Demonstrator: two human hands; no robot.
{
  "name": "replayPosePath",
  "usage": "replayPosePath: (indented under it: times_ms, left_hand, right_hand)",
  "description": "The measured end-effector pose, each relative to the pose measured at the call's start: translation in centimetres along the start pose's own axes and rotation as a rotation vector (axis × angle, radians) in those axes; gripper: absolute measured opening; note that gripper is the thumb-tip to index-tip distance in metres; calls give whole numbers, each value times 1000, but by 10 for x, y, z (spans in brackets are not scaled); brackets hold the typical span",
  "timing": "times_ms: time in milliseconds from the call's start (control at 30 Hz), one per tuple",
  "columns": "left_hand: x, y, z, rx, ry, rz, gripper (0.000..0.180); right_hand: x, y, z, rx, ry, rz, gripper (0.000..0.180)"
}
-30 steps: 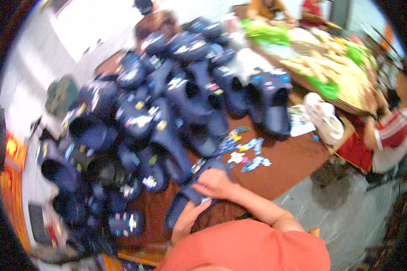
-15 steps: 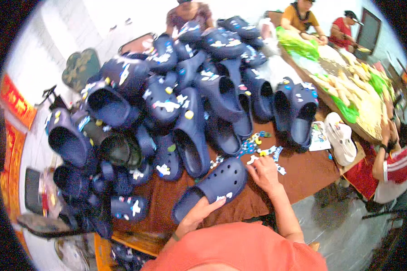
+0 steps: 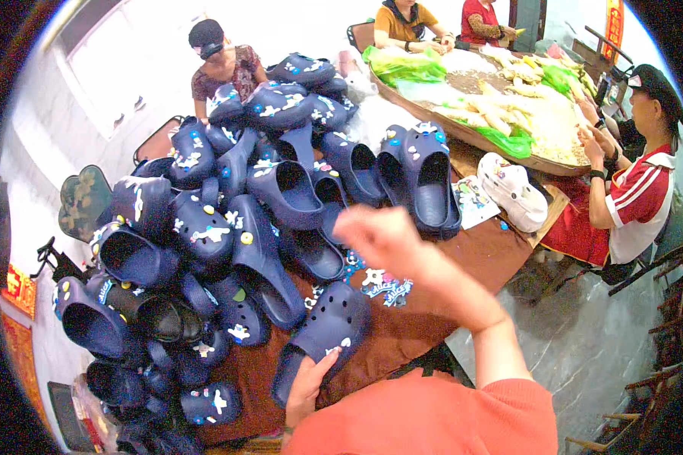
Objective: Attaching decorative plastic charms into the holes of clog-style shoes.
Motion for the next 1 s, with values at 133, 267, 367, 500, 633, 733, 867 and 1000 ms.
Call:
replayPosePath:
  times_ms: [133,267,367,500,633,733,867,1000]
  left_hand:
    - [-14,-9,-5,66,-62,14,42]
    - [-18,-16,1,121,-46,-13,45]
    - [-29,-26,5,216,-102,4,48]
    - [-25,-30,6,210,-1,21,41]
    - [-19,-33,6,312,-65,230,40]
    - [-20,-33,3,300,20,265,39]
    - [-24,-39,-3,383,68,119,39]
    - [-18,-36,-5,347,61,179,41]
  right_hand:
    - [-18,75,-84,-359,46,-9,15]
    - [-26,125,-140,-559,50,172,58]
    - [-23,154,-164,-765,8,9,82]
    - [-15,159,-169,-811,5,-45,78]
    - [-16,157,-180,-724,-68,-204,71]
    - [-23,158,-183,-642,-74,-209,65]
    - [-28,164,-188,-577,-58,-220,62]
    - [-37,152,-187,-464,-81,-129,50]
Point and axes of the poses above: each hand's wrist, its own z-axis towards the middle knuckle, its own y-axis out of the palm, x = y × z, the point moved 9 cm from there along z, towards the middle knuckle, and after that the axes turned 1 degree about x, right-handed, at the moved point
